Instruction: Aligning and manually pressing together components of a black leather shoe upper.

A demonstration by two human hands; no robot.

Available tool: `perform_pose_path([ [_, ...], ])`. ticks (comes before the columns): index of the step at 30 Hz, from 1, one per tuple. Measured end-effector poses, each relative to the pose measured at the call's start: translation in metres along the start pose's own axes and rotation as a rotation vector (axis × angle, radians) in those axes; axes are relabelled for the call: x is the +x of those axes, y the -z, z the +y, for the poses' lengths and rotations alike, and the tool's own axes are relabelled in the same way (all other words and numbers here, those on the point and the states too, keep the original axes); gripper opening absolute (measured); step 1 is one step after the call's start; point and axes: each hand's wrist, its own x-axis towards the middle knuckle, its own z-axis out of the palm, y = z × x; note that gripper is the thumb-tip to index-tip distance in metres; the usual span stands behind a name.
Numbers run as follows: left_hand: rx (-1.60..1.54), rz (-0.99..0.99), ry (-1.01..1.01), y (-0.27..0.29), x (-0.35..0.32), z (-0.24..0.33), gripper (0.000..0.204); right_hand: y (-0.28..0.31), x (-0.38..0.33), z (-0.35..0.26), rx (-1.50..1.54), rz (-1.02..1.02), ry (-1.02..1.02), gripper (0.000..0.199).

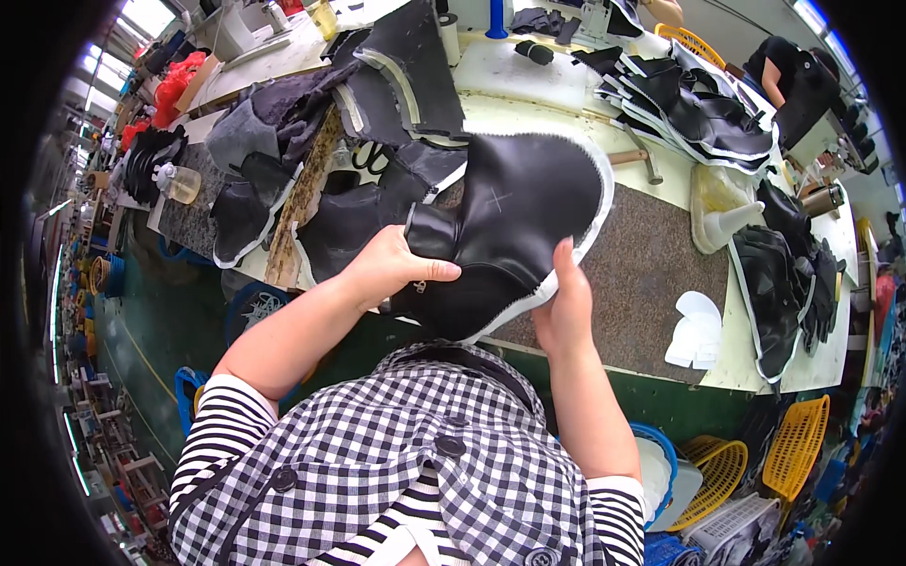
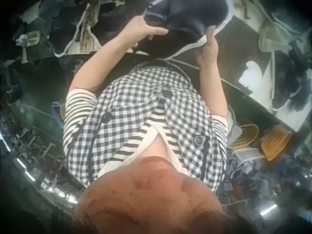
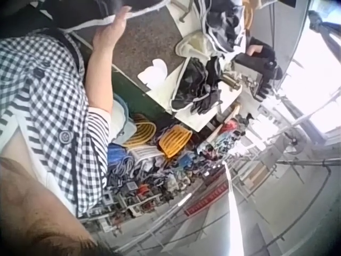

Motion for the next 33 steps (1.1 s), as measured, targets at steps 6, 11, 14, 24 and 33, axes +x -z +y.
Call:
perform_pose_path([
  [6,-0.560,0.146,0.133,-0.013,0.004,-0.003,0.026,-0.010,-0.007,0.020,-0.600,-0.183,0.358,0.039],
  [11,-0.398,0.466,-0.101,-0.020,0.025,-0.024,0.030,-0.023,-0.015,0.038,-0.952,-0.217,0.588,0.032],
  [14,-0.281,0.562,-0.206,-0.025,0.034,-0.035,0.030,-0.027,-0.027,0.053,-1.057,-0.164,0.695,0.036],
  [24,-0.885,0.383,-0.246,-0.022,0.003,-0.011,0.025,-0.008,-0.004,0.044,-0.441,-0.079,0.189,0.049],
  [33,-0.157,0.126,-0.389,0.002,-0.010,-0.004,0.059,0.004,0.006,0.044,-0.660,-0.096,0.380,0.052],
])
